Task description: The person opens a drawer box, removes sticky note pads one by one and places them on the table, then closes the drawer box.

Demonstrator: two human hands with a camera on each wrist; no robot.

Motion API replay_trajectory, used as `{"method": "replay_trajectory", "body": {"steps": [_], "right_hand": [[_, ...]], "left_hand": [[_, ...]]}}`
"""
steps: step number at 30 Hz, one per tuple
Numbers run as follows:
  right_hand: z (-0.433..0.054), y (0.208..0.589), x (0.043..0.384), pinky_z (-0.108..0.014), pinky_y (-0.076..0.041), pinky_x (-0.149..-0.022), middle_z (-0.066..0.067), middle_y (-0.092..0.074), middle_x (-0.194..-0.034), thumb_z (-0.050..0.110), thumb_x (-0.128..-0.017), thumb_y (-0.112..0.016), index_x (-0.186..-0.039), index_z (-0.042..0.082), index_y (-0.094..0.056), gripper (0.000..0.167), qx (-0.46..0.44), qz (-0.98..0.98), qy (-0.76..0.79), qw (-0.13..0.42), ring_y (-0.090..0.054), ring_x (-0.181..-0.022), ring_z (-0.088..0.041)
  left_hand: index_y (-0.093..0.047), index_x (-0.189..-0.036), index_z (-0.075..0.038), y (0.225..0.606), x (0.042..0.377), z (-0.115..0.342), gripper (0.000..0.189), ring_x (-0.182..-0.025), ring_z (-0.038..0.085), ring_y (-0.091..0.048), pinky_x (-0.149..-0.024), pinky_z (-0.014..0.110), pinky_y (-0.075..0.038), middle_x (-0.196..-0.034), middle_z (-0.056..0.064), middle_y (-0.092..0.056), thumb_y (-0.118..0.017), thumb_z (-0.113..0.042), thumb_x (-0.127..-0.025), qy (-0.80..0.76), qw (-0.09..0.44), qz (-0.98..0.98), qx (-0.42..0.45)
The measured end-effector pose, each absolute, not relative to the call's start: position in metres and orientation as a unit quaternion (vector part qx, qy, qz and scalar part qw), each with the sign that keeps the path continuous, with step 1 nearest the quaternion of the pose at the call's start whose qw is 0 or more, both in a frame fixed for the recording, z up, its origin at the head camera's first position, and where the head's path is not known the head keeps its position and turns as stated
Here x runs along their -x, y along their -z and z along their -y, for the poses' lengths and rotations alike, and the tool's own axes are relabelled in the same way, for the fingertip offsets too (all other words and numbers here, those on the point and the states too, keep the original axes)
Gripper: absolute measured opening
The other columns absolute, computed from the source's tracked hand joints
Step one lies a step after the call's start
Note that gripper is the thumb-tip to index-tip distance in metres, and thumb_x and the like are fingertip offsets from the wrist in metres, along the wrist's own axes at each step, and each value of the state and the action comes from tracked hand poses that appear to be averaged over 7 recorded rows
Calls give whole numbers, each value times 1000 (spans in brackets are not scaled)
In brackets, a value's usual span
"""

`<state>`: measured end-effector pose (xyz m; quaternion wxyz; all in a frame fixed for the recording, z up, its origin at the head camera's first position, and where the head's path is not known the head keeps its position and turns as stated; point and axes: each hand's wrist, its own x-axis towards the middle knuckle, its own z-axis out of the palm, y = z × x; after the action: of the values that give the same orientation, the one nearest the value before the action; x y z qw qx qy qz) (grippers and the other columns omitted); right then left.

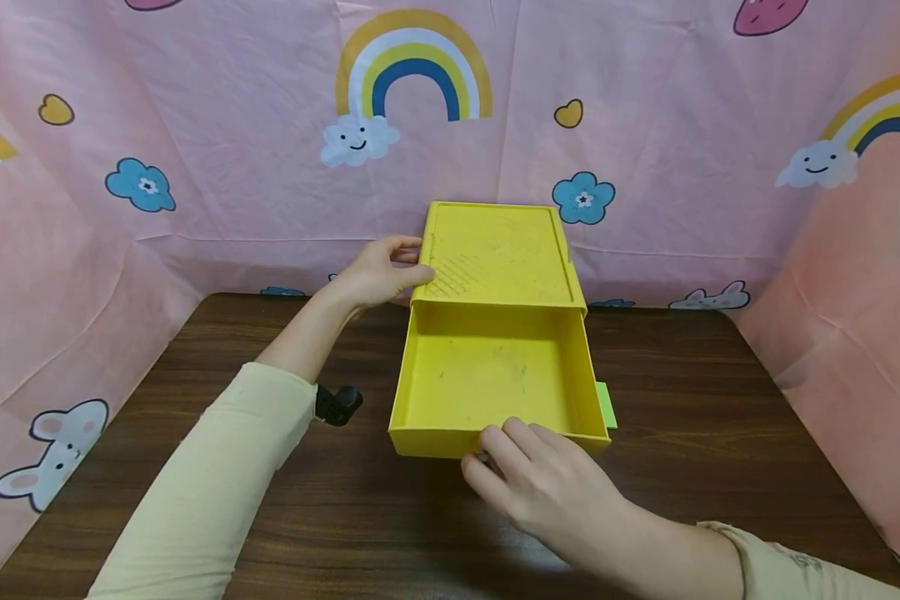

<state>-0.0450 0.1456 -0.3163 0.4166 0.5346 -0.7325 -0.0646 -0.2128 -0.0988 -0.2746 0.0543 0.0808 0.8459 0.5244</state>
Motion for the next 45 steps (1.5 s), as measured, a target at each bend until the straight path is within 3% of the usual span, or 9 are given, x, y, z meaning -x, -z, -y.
{"method": "replay_trajectory", "body": {"steps": [13,21,31,38,45], "right_hand": [[-147,321,67,-18,-39,-51,-4,-47,-77,-1,-98,-18,-83,8,-56,42,-519,751,32,406,-41,-64,-16],[-149,326,76,-21,-43,-55,-5,-53,-84,0,-99,-26,-98,9,-60,36,-505,763,25,402,-45,-67,-17],[-152,327,77,-22,-44,-57,-5,-55,-87,-1,-100,-22,-101,8,-61,39,-494,769,44,403,-46,-69,-18],[-154,325,71,-22,-39,-51,-4,-56,-85,0,-100,-20,-98,8,-62,42,-467,771,55,429,-47,-66,-19],[-154,316,68,-20,-27,-49,-3,-52,-77,-3,-98,-26,-89,9,-60,37,-450,766,49,457,-42,-60,-18]], "left_hand": [[-32,-143,-11,275,213,100,65,-113,25,-53,-83,45,-52,-138,12,-39,-63,-24,-87,-529,54,-843,-82],[-31,-143,-11,275,213,100,65,-114,27,-52,-79,40,-54,-138,12,-39,-62,-25,-87,-524,54,-846,-84],[-30,-143,-12,277,214,100,66,-115,26,-52,-81,40,-53,-139,10,-39,-62,-27,-87,-520,57,-848,-83],[-31,-143,-12,278,214,100,66,-113,25,-53,-80,39,-54,-138,10,-40,-63,-27,-87,-524,55,-846,-81],[-30,-144,-13,277,214,101,66,-115,26,-51,-83,41,-53,-140,10,-38,-62,-27,-88,-522,58,-847,-83]]}}
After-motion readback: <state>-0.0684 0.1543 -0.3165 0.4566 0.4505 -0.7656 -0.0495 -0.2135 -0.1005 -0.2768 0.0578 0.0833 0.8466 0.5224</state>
